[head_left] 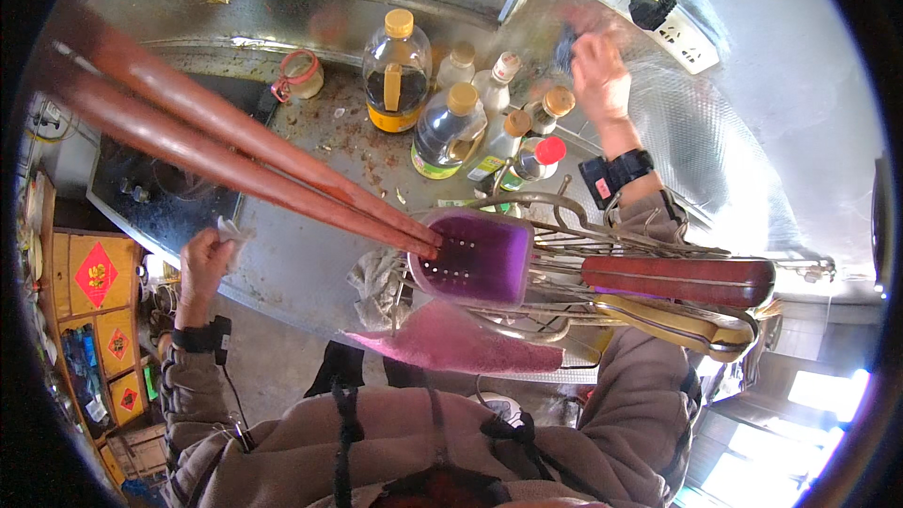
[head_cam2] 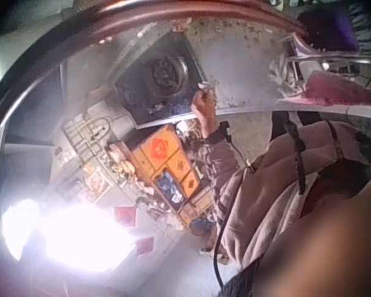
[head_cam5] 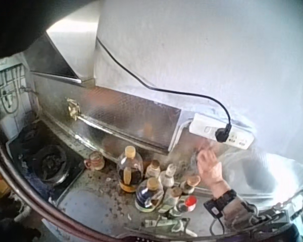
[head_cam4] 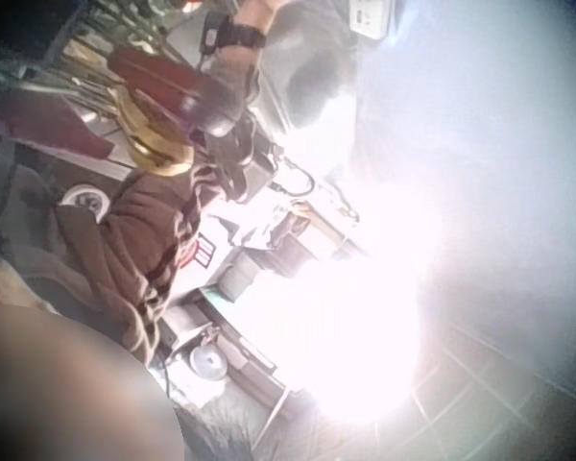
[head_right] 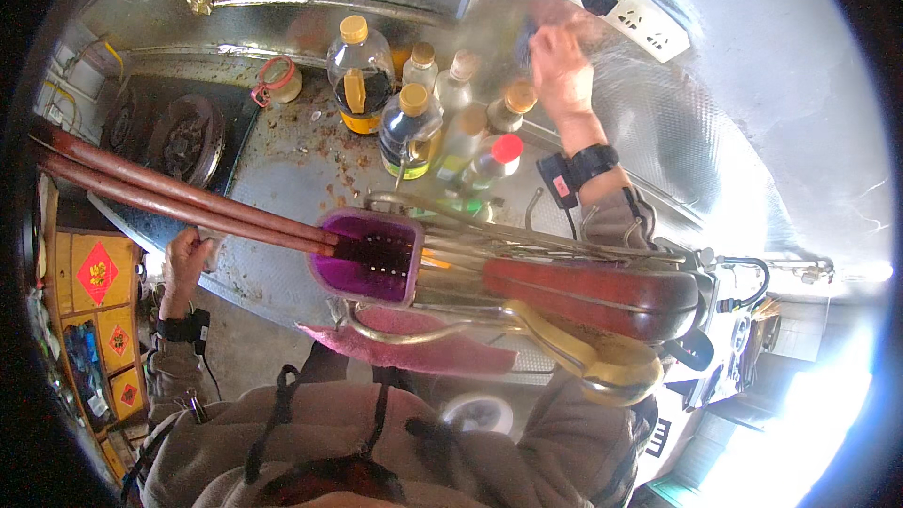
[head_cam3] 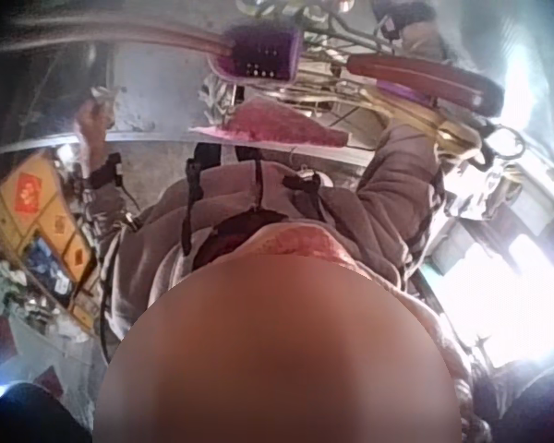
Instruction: The person wipes a stainless steel kitchen counter and backsplash using a white cloth and a dark scrubber, moving around bottles and a utensil rack. They rinse the scrubber in a bowl of water and continue wiping the surface.
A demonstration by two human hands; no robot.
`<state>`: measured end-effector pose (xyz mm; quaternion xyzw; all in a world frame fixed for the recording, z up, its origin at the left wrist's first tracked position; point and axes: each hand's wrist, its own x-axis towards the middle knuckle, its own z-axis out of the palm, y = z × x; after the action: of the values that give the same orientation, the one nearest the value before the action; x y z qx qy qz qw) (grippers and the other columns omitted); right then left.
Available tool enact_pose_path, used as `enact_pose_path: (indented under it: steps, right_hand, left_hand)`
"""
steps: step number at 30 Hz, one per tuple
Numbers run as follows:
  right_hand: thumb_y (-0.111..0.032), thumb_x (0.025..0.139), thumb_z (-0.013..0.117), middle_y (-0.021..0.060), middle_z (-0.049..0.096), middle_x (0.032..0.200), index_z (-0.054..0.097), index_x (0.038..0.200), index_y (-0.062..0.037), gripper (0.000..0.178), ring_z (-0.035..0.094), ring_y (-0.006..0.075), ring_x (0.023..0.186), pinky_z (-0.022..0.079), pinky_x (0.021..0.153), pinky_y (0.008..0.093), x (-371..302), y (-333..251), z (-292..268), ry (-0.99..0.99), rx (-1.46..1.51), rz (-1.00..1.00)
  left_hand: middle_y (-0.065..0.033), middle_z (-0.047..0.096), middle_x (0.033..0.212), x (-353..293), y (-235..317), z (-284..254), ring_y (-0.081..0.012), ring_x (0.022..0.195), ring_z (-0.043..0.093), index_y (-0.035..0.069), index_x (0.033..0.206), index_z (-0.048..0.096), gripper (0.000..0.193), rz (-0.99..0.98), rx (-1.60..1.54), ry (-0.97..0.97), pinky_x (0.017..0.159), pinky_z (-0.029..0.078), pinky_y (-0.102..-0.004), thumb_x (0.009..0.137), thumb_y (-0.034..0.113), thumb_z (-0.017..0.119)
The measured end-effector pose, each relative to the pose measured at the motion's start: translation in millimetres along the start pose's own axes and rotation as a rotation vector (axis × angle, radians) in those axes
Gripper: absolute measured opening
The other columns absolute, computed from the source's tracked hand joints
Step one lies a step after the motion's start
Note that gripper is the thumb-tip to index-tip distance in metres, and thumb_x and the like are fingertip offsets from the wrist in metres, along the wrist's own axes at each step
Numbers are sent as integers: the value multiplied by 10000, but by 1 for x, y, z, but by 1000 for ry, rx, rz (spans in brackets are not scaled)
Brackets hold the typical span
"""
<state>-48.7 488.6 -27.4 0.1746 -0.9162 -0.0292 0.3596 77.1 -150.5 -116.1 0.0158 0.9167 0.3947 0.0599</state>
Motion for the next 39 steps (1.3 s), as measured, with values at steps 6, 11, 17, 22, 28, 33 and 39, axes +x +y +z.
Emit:
enact_pose_path:
  steps: [6,11,17,22,28,33,39]
  right_hand:
    - [-1,745,624,58,552,977,568,918,-81,199,597,268,950,550,724,380,-1,-3,-15,-43,38,-59]
    - [16,733,600,44,552,990,569,941,-93,236,597,259,951,557,676,379,36,0,-12,32,49,-170]
    - [1,727,592,46,570,1037,593,942,-96,235,595,250,988,565,715,361,20,3,-35,39,-15,-85]
    - [-18,732,597,63,582,1168,605,1019,-95,297,587,252,1078,557,802,362,45,-5,-27,37,2,-250]
    - [-52,742,604,47,586,1227,612,1021,-104,285,575,228,1139,541,892,340,31,4,-44,3,-96,-231]
    - [-65,760,597,48,598,1216,623,1020,-110,266,569,226,1154,540,896,335,27,11,-43,-11,-90,-253]
    - [-4,766,597,54,594,1131,613,1011,-65,253,601,251,1043,543,836,363,-1,36,-48,-10,-105,-135]
  left_hand:
    - [-44,558,604,1,11,3,-104,520,532,-3,765,586,107,-18,66,62,472,425,-280,805,61,662]
    - [-23,569,620,6,10,9,-81,531,530,-6,775,597,107,2,-5,-7,469,429,-264,833,72,645]
    - [-28,589,648,9,5,15,-71,537,534,-17,811,618,103,118,95,35,451,432,-258,845,77,644]
    - [-43,588,620,9,15,18,-89,513,534,-12,811,619,86,102,88,20,451,420,-278,828,68,647]
    - [-46,586,617,-1,20,21,-96,503,533,-13,794,607,85,123,131,32,450,427,-277,829,59,636]
    - [-65,575,602,-6,17,22,-114,510,543,-16,755,590,122,35,54,9,462,437,-293,805,74,656]
    - [-53,547,590,-8,17,29,-106,521,516,-12,726,561,161,79,83,33,473,424,-289,793,80,675]
